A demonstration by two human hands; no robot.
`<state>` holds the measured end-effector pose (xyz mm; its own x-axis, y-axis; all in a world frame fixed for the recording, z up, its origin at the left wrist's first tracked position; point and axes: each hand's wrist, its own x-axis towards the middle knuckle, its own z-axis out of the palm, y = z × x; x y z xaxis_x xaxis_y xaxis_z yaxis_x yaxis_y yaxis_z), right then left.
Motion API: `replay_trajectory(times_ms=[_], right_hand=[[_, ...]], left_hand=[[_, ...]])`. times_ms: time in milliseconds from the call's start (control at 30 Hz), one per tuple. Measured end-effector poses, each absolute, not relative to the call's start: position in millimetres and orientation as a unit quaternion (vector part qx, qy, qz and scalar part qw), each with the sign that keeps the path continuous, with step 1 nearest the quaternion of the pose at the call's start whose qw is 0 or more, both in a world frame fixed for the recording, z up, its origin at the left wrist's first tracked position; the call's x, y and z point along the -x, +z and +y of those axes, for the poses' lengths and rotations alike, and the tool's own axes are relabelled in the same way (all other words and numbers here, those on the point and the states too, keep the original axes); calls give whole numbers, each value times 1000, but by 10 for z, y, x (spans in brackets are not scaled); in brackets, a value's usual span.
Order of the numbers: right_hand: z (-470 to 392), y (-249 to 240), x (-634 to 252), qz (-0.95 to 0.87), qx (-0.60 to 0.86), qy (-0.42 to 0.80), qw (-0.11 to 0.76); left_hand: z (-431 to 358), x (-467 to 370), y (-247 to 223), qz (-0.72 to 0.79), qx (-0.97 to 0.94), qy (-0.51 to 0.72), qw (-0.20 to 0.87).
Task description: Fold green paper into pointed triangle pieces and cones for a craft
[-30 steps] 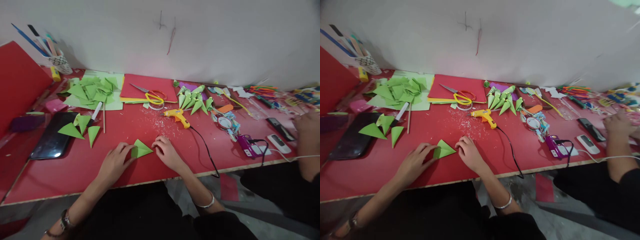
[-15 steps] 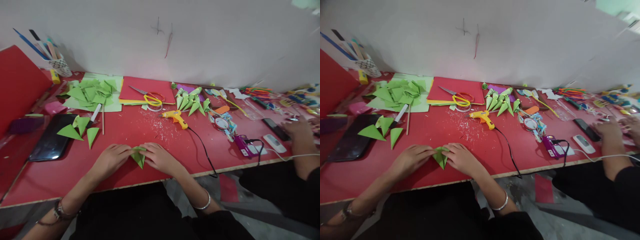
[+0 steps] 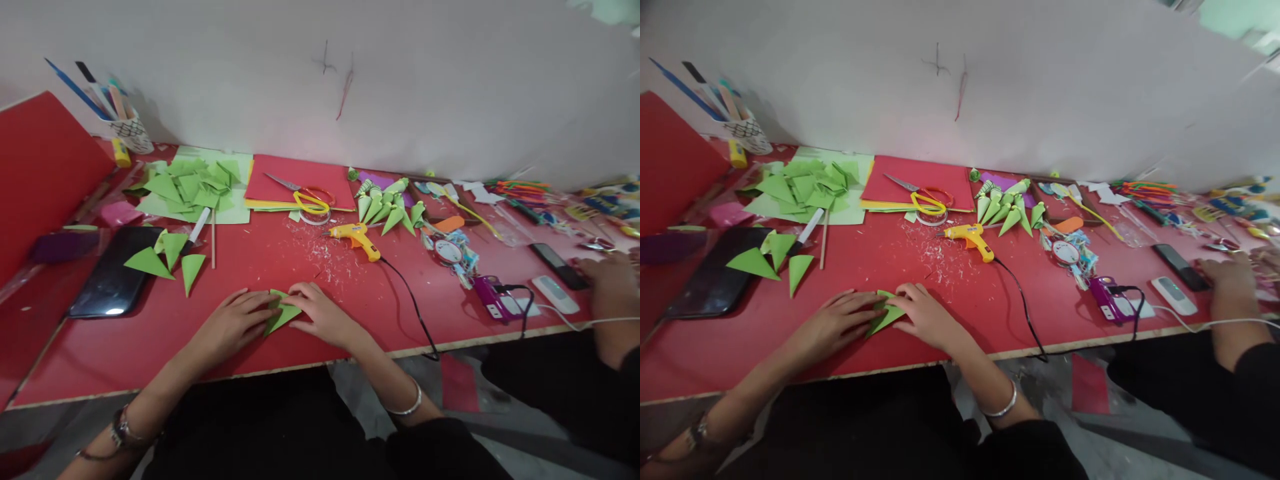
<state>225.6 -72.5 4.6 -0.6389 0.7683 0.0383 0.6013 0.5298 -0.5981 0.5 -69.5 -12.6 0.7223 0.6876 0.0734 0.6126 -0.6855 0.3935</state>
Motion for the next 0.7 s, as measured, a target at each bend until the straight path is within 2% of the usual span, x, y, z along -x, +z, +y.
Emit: replay_trajectory(times_ms=[133, 367, 700], right_hand=[[-625, 25, -2233, -893, 376, 214, 124], [-526, 4, -2226, -886, 359, 255, 146], [-653, -14, -2256, -901, 364, 194, 137]], left_hand=[[-675, -35, -111, 358, -907, 118, 186], [-735, -95, -63, 387, -888, 143, 203], [-905, -54, -56, 385, -915, 115, 28]])
